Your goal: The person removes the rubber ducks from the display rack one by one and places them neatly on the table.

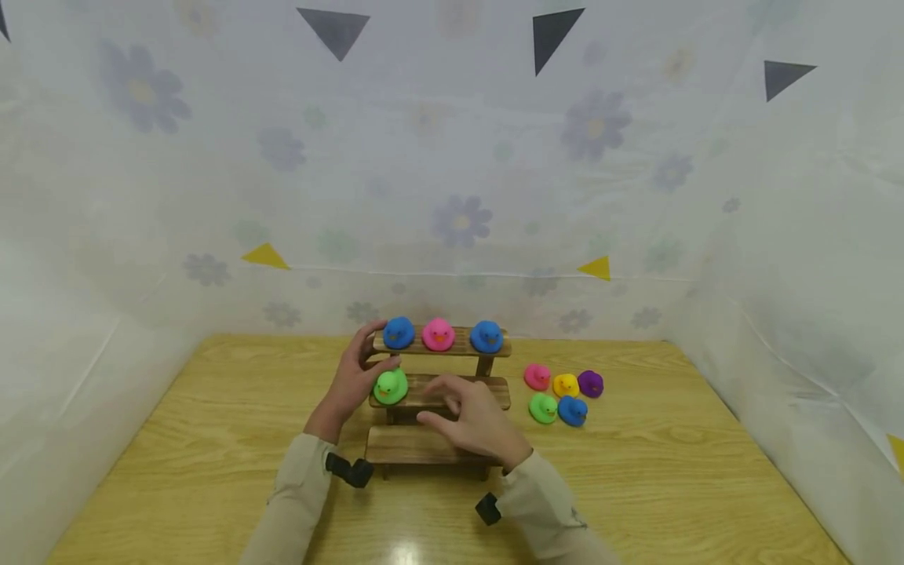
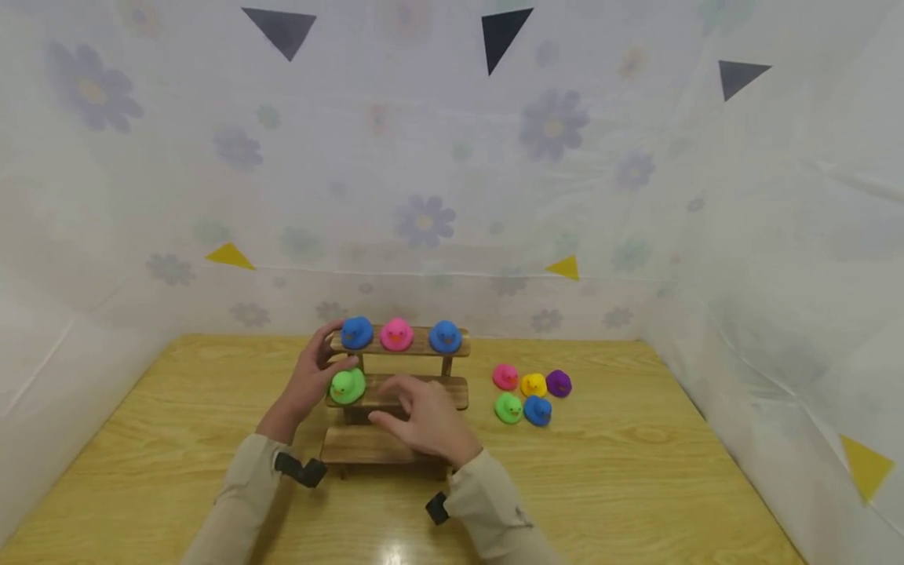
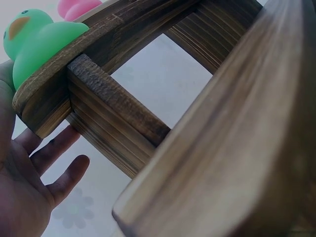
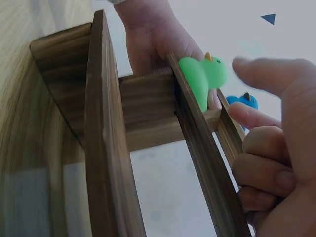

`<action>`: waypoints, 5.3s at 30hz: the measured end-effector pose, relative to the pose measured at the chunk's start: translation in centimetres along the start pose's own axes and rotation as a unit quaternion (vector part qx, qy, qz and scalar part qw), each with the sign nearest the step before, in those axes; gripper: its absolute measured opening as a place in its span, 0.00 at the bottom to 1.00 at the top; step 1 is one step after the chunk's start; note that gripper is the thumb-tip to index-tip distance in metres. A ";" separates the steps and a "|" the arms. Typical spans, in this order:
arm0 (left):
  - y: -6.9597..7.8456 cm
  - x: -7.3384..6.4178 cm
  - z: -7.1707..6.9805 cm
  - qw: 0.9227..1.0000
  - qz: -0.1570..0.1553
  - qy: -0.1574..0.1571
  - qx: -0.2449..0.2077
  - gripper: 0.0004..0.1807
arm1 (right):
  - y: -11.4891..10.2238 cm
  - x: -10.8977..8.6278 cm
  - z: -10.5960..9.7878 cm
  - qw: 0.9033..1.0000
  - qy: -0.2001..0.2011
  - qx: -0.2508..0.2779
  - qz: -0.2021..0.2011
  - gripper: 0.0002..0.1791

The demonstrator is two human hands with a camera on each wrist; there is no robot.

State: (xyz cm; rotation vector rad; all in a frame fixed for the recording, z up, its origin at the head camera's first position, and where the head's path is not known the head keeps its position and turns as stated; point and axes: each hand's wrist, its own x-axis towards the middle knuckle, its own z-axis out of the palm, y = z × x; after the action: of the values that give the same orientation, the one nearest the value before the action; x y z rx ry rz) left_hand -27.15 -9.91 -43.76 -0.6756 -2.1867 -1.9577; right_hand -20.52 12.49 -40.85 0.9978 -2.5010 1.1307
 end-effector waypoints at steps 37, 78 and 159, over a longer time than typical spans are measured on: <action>0.6 0.1 -0.2 0.999 -0.026 -0.015 -0.026 0.34 | -1.8 3.6 4.0 0.995 0.069 -0.048 0.051 0.17; 0.5 0.1 -0.1 1.000 -0.016 -0.003 -0.007 0.33 | 0.4 0.1 1.2 0.998 0.066 0.003 -0.016 0.17; 0.4 -0.3 -0.3 1.000 -0.023 -0.003 -0.010 0.35 | 7.1 -8.3 -10.2 0.977 0.162 -0.090 0.105 0.20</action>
State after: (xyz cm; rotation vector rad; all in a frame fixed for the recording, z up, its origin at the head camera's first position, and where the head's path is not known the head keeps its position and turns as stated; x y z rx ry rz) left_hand -26.81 -10.29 -43.49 -0.6410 -2.2091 -2.0040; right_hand -19.82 27.41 -41.75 0.4669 -2.4246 1.0030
